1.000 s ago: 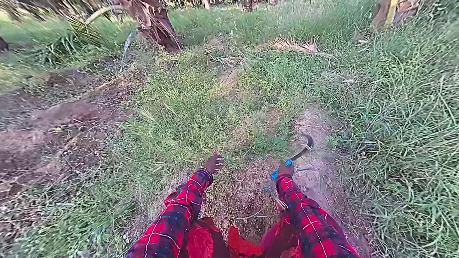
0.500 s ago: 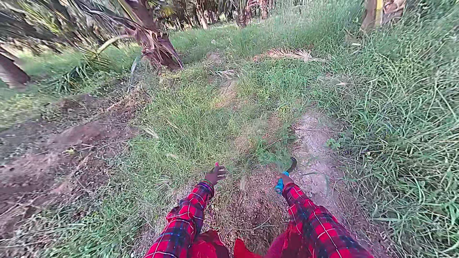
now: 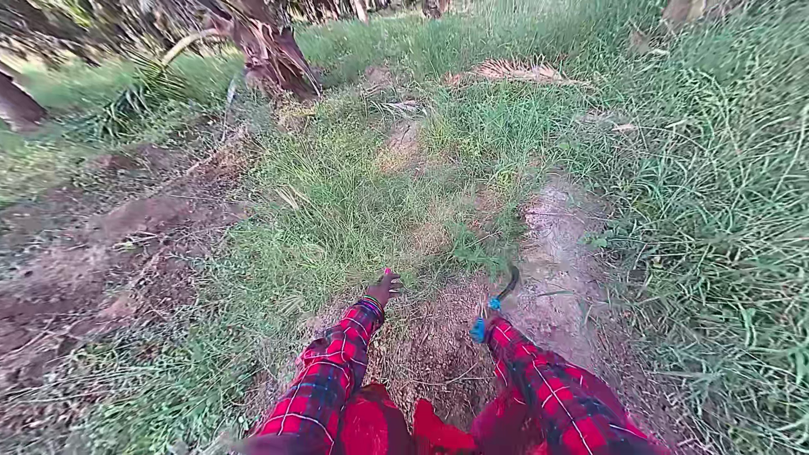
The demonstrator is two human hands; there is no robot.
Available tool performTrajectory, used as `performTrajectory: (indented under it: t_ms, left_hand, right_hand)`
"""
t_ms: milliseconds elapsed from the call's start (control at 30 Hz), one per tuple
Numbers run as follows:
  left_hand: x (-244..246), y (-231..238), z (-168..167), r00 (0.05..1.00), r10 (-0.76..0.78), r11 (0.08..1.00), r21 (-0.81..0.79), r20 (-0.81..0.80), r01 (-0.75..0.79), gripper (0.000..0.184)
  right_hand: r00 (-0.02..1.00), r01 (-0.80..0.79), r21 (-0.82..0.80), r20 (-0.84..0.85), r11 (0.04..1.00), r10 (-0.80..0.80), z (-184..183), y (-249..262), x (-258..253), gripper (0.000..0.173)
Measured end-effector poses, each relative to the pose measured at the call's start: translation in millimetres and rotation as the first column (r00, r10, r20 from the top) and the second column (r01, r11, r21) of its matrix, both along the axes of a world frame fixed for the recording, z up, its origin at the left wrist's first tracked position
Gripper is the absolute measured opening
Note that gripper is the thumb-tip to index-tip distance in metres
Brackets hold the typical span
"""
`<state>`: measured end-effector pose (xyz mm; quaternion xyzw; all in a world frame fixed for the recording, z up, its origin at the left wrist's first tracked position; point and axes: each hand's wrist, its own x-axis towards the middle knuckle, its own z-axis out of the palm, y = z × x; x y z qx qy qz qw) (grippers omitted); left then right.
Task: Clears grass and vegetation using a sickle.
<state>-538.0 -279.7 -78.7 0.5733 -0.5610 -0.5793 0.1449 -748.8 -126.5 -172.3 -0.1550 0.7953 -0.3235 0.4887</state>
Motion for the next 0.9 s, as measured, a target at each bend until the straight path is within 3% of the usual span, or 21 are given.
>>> performTrajectory:
  t_ms: [133,267,367,467,533,567,600,633,733,900]
  left_hand:
    - [3.1,2.8,-2.1,1.000,-0.024,1.000,0.011,0.010,0.024,0.059]
    - [13.3,-1.6,1.0,0.999,-0.045,0.999,-0.020,-0.002,0.045,0.061]
    - [21.5,-1.3,1.3,0.999,-0.034,0.999,-0.020,0.015,0.034,0.058]
    - [22.1,3.9,8.8,0.999,0.021,1.000,-0.024,0.035,-0.020,0.053]
    - [18.1,7.4,10.7,0.999,-0.013,0.999,-0.041,0.037,0.014,0.048]
    - [14.5,10.9,11.1,0.999,-0.016,0.999,-0.041,0.037,0.017,0.050]
    - [13.3,11.8,9.2,0.999,-0.026,0.999,-0.038,0.037,0.027,0.052]
    - [14.2,9.4,9.8,0.998,-0.043,0.998,-0.037,0.037,0.045,0.053]
    - [16.8,5.0,6.9,0.996,-0.069,0.997,-0.038,0.053,0.071,0.053]
    - [20.5,3.9,5.3,0.998,-0.016,0.999,-0.030,0.065,0.018,0.058]
  right_hand:
    - [0.931,0.339,-0.097,0.174,0.936,-0.320,30.3,13.0,38.6,0.040]
    - [0.832,0.546,-0.306,0.090,0.780,-0.547,53.4,-2.5,4.1,0.048]
    - [0.740,0.601,-0.439,-0.010,0.668,-0.672,51.3,-8.0,-33.2,0.062]
    - [0.804,0.542,-0.315,-0.074,0.779,-0.590,22.2,-6.9,-42.6,0.059]
    - [0.963,0.261,-0.127,-0.038,0.957,-0.268,0.6,1.0,-36.9,0.048]
    - [0.998,0.058,-0.066,0.002,0.996,-0.058,-0.5,5.9,-33.2,0.046]
    - [0.999,-0.015,-0.056,0.049,0.998,0.018,2.9,7.3,-26.8,0.045]
    - [0.996,-0.012,-0.082,0.088,0.997,0.019,13.1,6.3,-17.6,0.042]
    - [0.948,0.213,-0.183,0.275,0.960,-0.158,40.6,12.4,9.1,0.027]
    - [0.864,0.495,-0.241,0.035,0.835,-0.502,35.4,-2.0,-5.8,0.056]
